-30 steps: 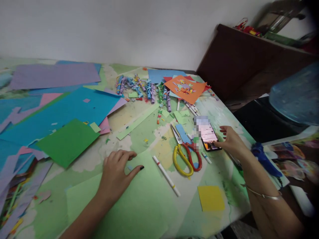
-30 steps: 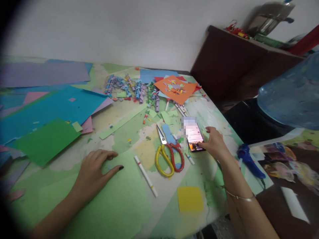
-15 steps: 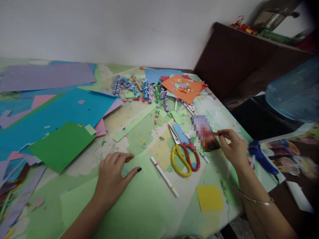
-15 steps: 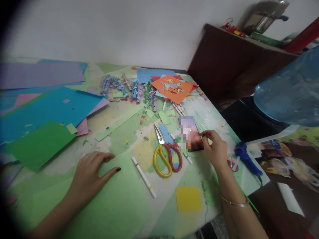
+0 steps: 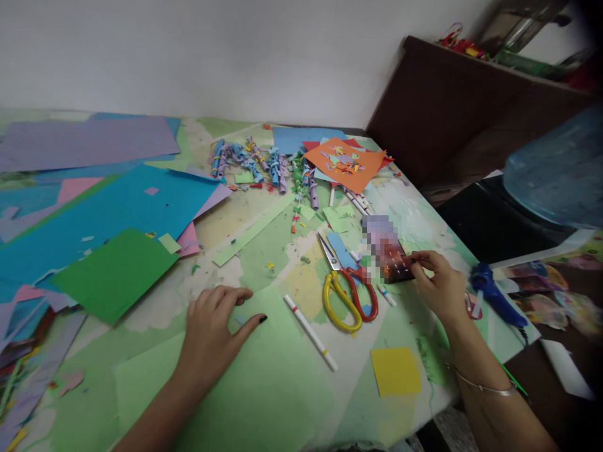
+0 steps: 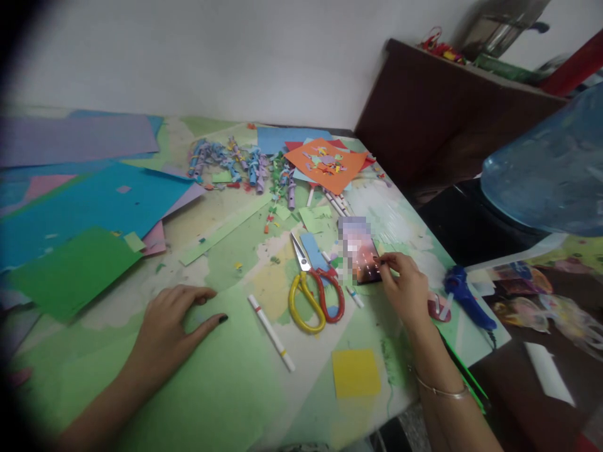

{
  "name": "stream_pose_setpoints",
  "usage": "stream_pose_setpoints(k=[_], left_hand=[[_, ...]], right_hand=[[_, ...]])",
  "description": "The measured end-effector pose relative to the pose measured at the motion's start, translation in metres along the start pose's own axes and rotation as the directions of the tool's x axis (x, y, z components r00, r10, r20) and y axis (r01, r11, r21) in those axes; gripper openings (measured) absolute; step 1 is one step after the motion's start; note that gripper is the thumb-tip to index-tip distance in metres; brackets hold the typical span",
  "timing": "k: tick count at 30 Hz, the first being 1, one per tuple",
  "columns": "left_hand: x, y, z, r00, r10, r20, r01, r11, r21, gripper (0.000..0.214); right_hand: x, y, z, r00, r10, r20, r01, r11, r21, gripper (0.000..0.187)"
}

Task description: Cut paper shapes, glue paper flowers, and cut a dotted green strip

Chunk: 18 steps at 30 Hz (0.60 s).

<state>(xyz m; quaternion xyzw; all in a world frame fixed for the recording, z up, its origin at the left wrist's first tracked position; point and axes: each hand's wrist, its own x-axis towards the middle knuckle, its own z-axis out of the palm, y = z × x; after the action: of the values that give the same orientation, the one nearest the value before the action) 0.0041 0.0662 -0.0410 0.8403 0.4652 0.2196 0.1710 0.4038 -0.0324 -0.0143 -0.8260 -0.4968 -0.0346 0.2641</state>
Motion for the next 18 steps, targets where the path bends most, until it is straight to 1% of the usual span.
stream_pose_setpoints(k=[12,18], left_hand=[[0.0005,-0.0001,0.0012,1.000,-0.010,-0.009,0.010,1.000,-0.013,0.030],[0.0000,-0.0003,0.0013,1.000,0.010,-0.009,-0.010,1.000,-0.001,0.031]], right_hand=[[0.0000,-0.0021,-0.0022,0.999,-0.006,0.054,0.005,1.000,0.013,0.017],[-0.0005,-0.0041,-0.0032,0.999,0.001,0.043,-0.002,1.000,0.003,0.018]])
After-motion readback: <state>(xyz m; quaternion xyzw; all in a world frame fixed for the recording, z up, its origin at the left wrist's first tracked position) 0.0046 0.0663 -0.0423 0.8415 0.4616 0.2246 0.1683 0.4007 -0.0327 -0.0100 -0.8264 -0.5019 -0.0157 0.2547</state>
